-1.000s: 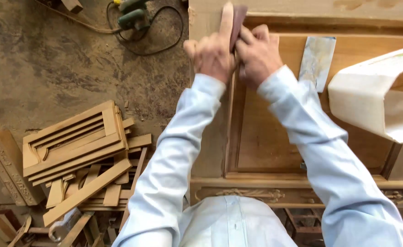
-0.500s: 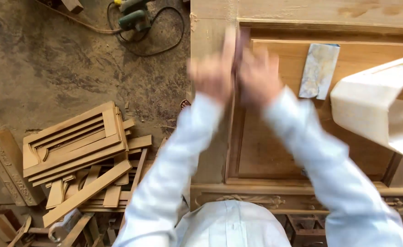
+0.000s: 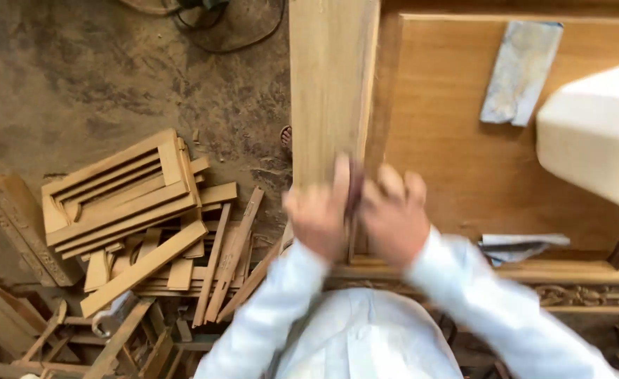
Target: Sanding a wooden door panel using a sanding block and sandpaper to smooth the surface and edges.
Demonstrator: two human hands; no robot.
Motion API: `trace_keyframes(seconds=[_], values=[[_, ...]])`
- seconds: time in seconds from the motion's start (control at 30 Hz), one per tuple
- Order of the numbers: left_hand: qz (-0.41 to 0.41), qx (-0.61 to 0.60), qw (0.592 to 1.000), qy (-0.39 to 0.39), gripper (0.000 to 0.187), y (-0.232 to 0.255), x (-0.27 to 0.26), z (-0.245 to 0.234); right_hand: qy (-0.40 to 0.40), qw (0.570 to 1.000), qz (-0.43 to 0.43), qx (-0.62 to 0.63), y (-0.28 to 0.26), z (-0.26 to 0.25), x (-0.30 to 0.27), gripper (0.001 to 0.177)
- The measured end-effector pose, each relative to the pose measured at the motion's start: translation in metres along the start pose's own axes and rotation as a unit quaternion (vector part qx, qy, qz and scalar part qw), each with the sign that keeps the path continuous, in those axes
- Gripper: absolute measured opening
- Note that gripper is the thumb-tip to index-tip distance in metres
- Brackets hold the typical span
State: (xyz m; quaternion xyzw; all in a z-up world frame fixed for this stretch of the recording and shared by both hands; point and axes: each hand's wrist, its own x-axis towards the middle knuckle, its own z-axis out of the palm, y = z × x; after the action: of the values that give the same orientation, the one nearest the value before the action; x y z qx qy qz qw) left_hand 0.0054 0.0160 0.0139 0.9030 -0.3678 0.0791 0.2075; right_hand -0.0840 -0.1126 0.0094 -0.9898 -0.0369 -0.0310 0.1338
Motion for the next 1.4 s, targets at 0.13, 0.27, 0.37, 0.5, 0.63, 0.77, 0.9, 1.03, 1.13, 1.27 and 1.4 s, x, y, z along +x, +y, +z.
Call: trace_keyframes(seconds=[0.13,0.27,0.37,0.5,0.63,0.77,0.9,1.03,1.13,1.27,1.4], values=[[-0.014,0.002,1.000,0.004,0.057,0.007,0.003,-0.015,0.028,0.999,0.026,-0.001,-0.007,-0.002,-0.011,0.016],[0.006,-0.006,1.000,-0.028,0.048,0.013,-0.051,-0.028,-0.033,0.999,0.028,0.013,-0.052,-0.019,-0.045,0.018],[0.021,0.089,0.995,0.050,0.056,-0.015,0.010,0.008,0.061,0.997,0.013,-0.049,-0.007,-0.013,0.025,0.013],[0.022,0.084,0.994,0.068,0.060,-0.006,-0.008,-0.017,0.090,0.994,0.017,-0.062,-0.032,-0.017,0.004,0.010],[0.027,0.049,0.997,-0.049,0.055,0.000,-0.050,-0.031,0.026,0.999,0.024,0.011,-0.056,-0.013,-0.030,0.019],[0.012,0.037,0.999,0.036,0.057,-0.018,0.017,0.007,0.098,0.993,0.018,-0.067,-0.008,0.000,0.033,0.011],[0.021,0.088,0.996,-0.006,0.061,-0.003,-0.036,-0.017,0.063,0.997,0.017,-0.043,-0.042,0.000,-0.024,0.018],[0.005,0.031,0.999,-0.024,0.051,-0.003,-0.047,-0.011,0.022,0.999,0.034,0.003,-0.043,-0.003,-0.024,0.015],[0.015,0.047,0.998,0.032,0.054,-0.013,-0.009,0.000,0.047,0.998,0.016,-0.032,-0.012,0.014,0.004,0.008],[0.003,0.019,1.000,0.005,0.048,0.013,-0.050,-0.033,-0.030,0.999,0.013,-0.007,-0.049,-0.017,-0.041,0.014],[0.010,-0.031,0.999,-0.028,0.051,0.017,-0.057,-0.030,-0.064,0.997,0.030,0.042,-0.053,-0.028,-0.045,0.008]])
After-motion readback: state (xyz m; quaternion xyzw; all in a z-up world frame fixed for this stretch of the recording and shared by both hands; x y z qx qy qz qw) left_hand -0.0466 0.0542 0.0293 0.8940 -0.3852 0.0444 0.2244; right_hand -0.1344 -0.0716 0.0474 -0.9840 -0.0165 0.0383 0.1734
